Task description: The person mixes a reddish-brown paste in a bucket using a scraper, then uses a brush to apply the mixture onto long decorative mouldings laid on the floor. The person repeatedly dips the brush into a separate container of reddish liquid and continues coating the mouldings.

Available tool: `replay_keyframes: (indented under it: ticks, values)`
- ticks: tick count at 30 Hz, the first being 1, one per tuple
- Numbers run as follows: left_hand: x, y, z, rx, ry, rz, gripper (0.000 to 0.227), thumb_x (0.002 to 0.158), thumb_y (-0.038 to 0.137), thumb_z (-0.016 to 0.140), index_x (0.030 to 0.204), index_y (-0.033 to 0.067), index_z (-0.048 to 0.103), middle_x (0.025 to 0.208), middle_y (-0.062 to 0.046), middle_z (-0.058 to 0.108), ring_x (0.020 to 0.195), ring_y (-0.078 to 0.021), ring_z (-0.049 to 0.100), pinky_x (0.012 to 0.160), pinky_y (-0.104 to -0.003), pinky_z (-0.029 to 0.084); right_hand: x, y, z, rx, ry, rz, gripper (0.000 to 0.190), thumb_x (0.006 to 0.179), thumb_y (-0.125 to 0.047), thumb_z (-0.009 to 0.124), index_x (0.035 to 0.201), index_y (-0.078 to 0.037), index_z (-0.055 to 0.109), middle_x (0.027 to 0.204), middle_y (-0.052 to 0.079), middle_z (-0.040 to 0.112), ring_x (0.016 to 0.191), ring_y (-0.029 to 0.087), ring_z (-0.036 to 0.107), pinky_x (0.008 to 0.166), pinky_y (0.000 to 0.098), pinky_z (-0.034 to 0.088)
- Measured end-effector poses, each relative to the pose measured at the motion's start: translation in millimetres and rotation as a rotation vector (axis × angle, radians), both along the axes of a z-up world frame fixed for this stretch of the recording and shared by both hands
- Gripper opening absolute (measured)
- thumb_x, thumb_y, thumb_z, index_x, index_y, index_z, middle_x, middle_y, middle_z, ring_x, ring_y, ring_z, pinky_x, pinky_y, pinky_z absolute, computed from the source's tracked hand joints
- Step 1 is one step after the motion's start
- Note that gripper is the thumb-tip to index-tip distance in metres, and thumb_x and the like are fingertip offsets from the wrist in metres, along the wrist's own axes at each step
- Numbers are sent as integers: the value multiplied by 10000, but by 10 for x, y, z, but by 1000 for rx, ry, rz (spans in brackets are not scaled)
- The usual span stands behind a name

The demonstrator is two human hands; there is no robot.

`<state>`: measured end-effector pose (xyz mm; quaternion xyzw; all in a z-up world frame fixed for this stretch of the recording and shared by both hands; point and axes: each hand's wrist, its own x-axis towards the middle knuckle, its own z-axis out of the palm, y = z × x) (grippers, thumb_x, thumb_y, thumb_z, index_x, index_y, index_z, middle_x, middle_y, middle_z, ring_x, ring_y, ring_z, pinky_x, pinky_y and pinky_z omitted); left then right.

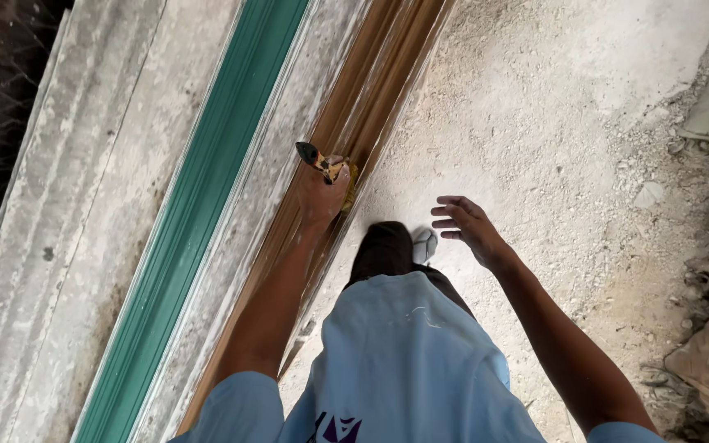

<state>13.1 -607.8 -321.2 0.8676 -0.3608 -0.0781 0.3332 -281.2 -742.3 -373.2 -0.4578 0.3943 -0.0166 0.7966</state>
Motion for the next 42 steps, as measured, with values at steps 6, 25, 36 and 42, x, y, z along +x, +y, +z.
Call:
replay_keyframes:
  ticks: [6,25,36,42]
  values:
    - [113,-889,-66,-35,15,3,250,900,282,747,1088,119,761,937,-127,774,856,-313,747,765,-438,580,487,-492,-278,78,-130,15,497,1033,-366,478,1422,-58,499,1305,124,659,1127,239,661,952,411,543]
    - [688,-4081,-466,-269,110,-102,328,933,261,736,1226,116,706,983,-128,762,871,-323,756,740,-407,590,1320,-3106,-246,-53,99,-23,540,1017,-419,491,1423,-65,501,1340,142,641,1178,277,642,967,434,532]
    - [850,-4839,-528,-425,60,-284,288,957,272,736,1204,128,706,1026,-115,763,864,-288,764,725,-369,614,1273,-3710,-9,-24,164,-100,496,1025,-364,461,1423,-71,502,1339,128,635,1153,267,643,952,434,532]
    - [946,-4953,-321,-579,377,-315,299,1021,208,706,1303,115,677,1168,-144,768,983,-239,771,816,-362,639,1224,-4160,-61,-14,138,-110,469,1012,-332,479,1403,-76,525,1296,106,659,1114,242,656,919,413,544]
